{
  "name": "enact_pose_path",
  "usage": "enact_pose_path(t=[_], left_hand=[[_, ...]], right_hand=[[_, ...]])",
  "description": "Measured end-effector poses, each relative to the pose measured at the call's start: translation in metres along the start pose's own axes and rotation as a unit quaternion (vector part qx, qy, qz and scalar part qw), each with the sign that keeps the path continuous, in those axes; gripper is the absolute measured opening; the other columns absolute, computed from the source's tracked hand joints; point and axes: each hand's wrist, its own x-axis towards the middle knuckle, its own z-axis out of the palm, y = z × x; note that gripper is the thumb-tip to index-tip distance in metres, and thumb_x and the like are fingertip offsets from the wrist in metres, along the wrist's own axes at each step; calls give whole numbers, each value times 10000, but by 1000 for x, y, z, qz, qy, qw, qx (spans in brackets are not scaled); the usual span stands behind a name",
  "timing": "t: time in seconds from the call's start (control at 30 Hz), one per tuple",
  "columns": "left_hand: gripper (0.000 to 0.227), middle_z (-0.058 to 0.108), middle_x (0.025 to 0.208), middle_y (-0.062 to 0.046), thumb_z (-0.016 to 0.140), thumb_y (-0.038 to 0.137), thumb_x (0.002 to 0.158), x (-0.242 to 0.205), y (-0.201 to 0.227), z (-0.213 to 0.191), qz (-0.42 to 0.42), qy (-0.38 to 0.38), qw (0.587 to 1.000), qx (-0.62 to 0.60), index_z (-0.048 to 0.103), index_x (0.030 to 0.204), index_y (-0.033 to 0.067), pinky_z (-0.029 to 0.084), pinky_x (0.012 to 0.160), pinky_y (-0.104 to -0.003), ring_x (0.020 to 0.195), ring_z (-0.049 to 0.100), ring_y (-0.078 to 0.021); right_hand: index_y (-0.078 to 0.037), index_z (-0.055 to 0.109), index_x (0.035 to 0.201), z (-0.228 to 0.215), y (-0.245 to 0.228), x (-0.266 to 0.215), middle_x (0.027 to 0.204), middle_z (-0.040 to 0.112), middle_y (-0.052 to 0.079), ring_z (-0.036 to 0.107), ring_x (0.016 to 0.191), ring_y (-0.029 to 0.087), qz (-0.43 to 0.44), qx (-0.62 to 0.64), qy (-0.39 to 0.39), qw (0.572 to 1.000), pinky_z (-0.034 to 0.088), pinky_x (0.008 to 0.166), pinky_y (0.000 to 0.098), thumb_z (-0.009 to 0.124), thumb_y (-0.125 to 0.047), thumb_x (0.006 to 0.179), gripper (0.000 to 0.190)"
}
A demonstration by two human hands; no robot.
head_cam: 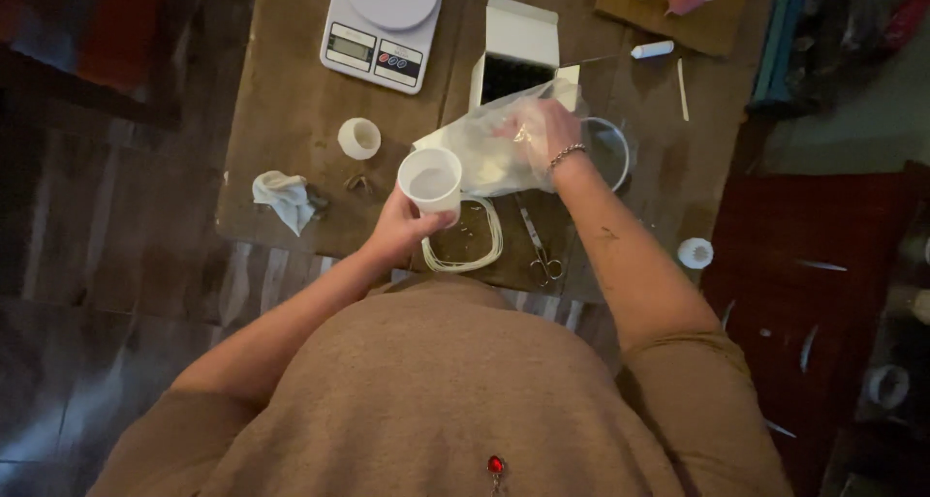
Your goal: Measuring white wax powder into a cup using a scale and a spoon.
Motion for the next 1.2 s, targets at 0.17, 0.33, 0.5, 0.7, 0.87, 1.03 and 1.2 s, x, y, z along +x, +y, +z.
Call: enact_pose_path(t=[0.17, 0.33, 0.5, 0.7, 0.87, 1.03, 1.2], left_hand=[[672, 623, 1317, -87, 785, 116, 843, 22, -7, -5, -15, -19, 998, -61, 454, 1422, 29, 488, 1048, -398, 1224, 599, -203], [660, 625, 1340, -101, 771, 109, 862, 29, -7, -8, -25, -34, 989, -142, 446, 1429, 15, 472, 1096, -414, 1263, 598, -228], [677, 614, 1343, -92, 774, 129, 864, 37, -17, -13, -13, -67, 990, -126, 435, 1440, 21, 467, 1097, -412, 1267, 584, -218], [672, 622, 1355, -100, 768, 164, 858, 32, -3, -10, -29, -86, 992, -90, 474, 1441, 5, 459, 1104, -397, 1274, 587, -218], [693, 613, 1365, -100, 772, 167, 848, 33, -2, -8, -40, -82, 993, -73, 462, 1447, 5, 455, 1108, -401, 1286, 574, -221], [724, 600, 1371, -99, 776, 170, 837, 33, 1, -7, -22, -74, 994, -78, 438, 1457, 12, 452, 1111, -407, 1292, 565, -229], [718, 611, 1359, -110, 785, 167, 835, 29, 3, -7, -15, -48, 997, -65, 440, 1445, 8, 465, 1096, -411, 1273, 582, -232]], right_hand=[[-304, 833, 971, 43, 47, 30, 1063, 749, 78, 683, 943, 334, -106, -74, 14, 991, 550, 818, 445, 655, -313, 878, 201], [-363, 821, 1005, 62, 72, 43, 1091, 756, 19, 678, 1012, 287, -140, -8, -20, 990, 541, 896, 412, 625, -321, 878, 237], [-101, 802, 989, 81, 90, 56, 1048, 800, 78, 619, 823, 191, 71, 462, -161, 869, 479, 664, 334, 592, -221, 932, 248], [22, 719, 941, 143, 164, 93, 972, 735, 154, 751, 950, 181, -205, 274, -114, 933, 610, 908, 289, 616, -176, 884, 230], [-164, 836, 998, 37, 17, 22, 956, 740, 122, 681, 820, 254, -4, -34, -102, 994, 539, 781, 395, 770, -398, 905, 260], [-231, 847, 1063, 59, 78, 33, 934, 763, 102, 658, 816, 171, -75, 213, -108, 968, 535, 755, 352, 692, -208, 892, 232], [-201, 846, 1066, 4, 36, -5, 938, 773, -32, 665, 764, 90, -17, 159, -59, 985, 533, 737, 259, 666, -131, 848, 291]])
